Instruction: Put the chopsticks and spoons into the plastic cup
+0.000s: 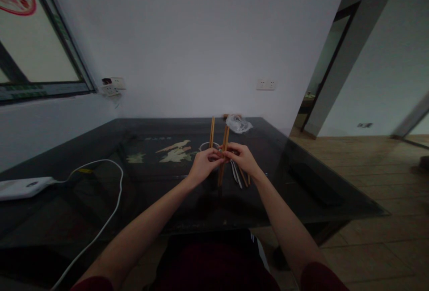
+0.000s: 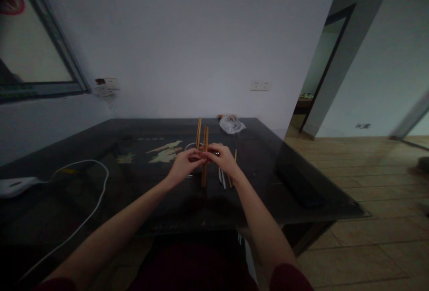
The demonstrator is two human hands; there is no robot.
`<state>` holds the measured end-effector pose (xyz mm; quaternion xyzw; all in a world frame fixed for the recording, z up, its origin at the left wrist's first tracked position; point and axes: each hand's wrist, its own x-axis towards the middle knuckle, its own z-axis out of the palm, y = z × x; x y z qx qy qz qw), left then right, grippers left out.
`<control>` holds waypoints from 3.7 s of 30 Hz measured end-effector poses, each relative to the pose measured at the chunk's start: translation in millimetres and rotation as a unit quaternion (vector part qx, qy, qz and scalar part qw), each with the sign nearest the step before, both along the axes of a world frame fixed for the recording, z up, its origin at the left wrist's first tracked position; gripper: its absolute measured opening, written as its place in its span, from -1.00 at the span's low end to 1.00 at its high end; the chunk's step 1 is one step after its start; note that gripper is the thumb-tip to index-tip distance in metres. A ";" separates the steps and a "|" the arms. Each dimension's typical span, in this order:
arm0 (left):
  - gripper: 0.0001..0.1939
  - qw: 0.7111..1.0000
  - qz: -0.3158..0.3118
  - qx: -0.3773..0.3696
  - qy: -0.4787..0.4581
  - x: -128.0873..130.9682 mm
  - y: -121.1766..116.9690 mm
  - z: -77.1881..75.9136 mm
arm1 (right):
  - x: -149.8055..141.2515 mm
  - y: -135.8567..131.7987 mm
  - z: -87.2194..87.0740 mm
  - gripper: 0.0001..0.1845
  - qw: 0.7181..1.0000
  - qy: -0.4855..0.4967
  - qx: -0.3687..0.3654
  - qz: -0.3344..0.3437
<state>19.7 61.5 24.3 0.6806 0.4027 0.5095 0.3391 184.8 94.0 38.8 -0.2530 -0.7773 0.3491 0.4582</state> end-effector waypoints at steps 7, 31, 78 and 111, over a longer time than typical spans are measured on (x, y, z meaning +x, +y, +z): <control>-0.87 0.999 -0.015 0.003 0.036 -3.6 2.1 -0.4 | 0.6 -3.0 2.7 -0.69 1.000 -0.004 0.021 -0.015; -0.80 0.993 0.033 0.058 0.097 -12.1 -5.4 22.1 | -4.9 2.0 -5.7 -0.65 0.998 0.061 -0.001 -0.025; -0.70 0.981 0.117 -0.015 0.151 -68.1 104.8 7.8 | -53.7 41.1 -89.4 -0.15 0.987 -0.033 -0.081 -0.137; -0.78 0.964 0.174 0.027 0.197 -58.6 120.1 35.5 | -49.6 43.6 -88.3 -0.21 0.989 -0.033 -0.087 -0.112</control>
